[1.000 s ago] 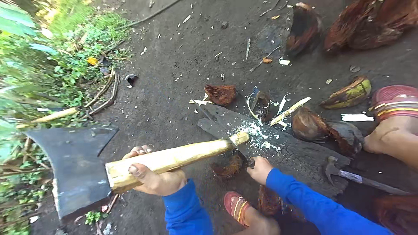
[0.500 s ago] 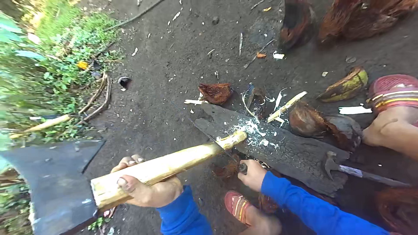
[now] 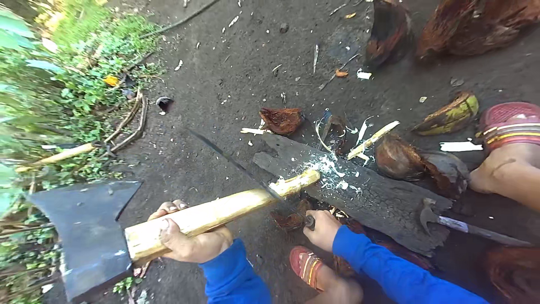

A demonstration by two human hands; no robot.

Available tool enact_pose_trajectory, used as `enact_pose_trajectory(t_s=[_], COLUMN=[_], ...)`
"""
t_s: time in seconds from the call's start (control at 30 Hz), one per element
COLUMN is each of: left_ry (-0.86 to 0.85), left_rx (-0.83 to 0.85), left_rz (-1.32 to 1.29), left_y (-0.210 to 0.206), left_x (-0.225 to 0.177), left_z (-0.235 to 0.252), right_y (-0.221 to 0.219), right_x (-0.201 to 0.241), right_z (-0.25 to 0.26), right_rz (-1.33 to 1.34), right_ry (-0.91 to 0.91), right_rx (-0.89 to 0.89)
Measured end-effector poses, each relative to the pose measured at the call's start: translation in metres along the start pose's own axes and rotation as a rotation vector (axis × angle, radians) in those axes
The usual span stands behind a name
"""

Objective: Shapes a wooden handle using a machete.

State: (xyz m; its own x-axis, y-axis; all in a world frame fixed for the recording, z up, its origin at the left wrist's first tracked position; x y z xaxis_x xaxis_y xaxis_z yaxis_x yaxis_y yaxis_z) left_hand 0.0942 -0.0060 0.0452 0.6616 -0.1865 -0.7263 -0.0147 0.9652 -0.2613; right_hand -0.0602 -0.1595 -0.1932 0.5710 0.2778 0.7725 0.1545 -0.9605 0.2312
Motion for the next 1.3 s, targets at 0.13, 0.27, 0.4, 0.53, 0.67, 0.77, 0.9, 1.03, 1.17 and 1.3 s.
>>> enact_pose_trajectory(t_s=[0.13, 0.27, 0.4, 0.53, 0.67, 0.77, 0.9, 1.03, 1.17, 1.3], left_ry=[-0.039, -0.037, -0.021, -0.009, -0.021, 0.019, 0.012, -0.009, -0.009, 0.009], left_rx=[0.011, -0.034, -0.006, -0.052, -0.064, -0.097, -0.068, -0.085, -0.087, -0.062], left_rz=[-0.005, 0.015, -0.009, 0.036, 0.044, 0.063, 0.047, 0.099, 0.108, 0.081], left_y=[-0.003, -0.009, -0.001, 0.004, -0.005, -0.005, 0.001, -0.007, -0.009, -0.007], left_x=[-0.005, -0.012, -0.005, -0.002, -0.005, -0.007, 0.000, -0.003, -0.005, -0.010], left_z=[-0.003, -0.013, -0.004, -0.003, -0.008, -0.010, -0.003, -0.004, -0.004, -0.005], right_y=[0.009, 0.010, 0.005, 0.004, 0.009, 0.013, 0.015, 0.023, 0.017, 0.009], right_x=[0.036, 0.088, 0.010, 0.007, 0.069, 0.079, -0.040, -0.048, 0.028, 0.060], right_z=[-0.023, -0.043, -0.004, -0.005, -0.033, -0.035, 0.011, 0.007, -0.021, -0.031], right_rz=[-0.059, -0.109, 0.043, -0.045, -0.073, -0.136, 0.057, 0.024, 0.034, -0.120], right_ry=[0.006, 0.163, 0.014, -0.071, 0.075, 0.134, -0.204, -0.262, 0.007, 0.143], right_rx=[0.025, 0.073, -0.016, -0.005, 0.041, 0.043, -0.115, -0.091, -0.018, 0.085])
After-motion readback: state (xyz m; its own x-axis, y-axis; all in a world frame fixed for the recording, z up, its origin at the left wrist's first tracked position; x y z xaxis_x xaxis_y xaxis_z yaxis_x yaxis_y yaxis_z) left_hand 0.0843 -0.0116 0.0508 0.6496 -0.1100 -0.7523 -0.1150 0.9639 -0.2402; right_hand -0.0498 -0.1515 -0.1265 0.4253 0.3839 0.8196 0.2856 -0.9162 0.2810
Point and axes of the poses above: each hand's wrist, its own z-axis towards the middle knuckle, its own y-axis out of the back of the hand, x = y × z, the point moved 8 cm from there along z, towards the middle knuckle, and after that the axes turned 2 degrees about -z, right-handed, at the moved point
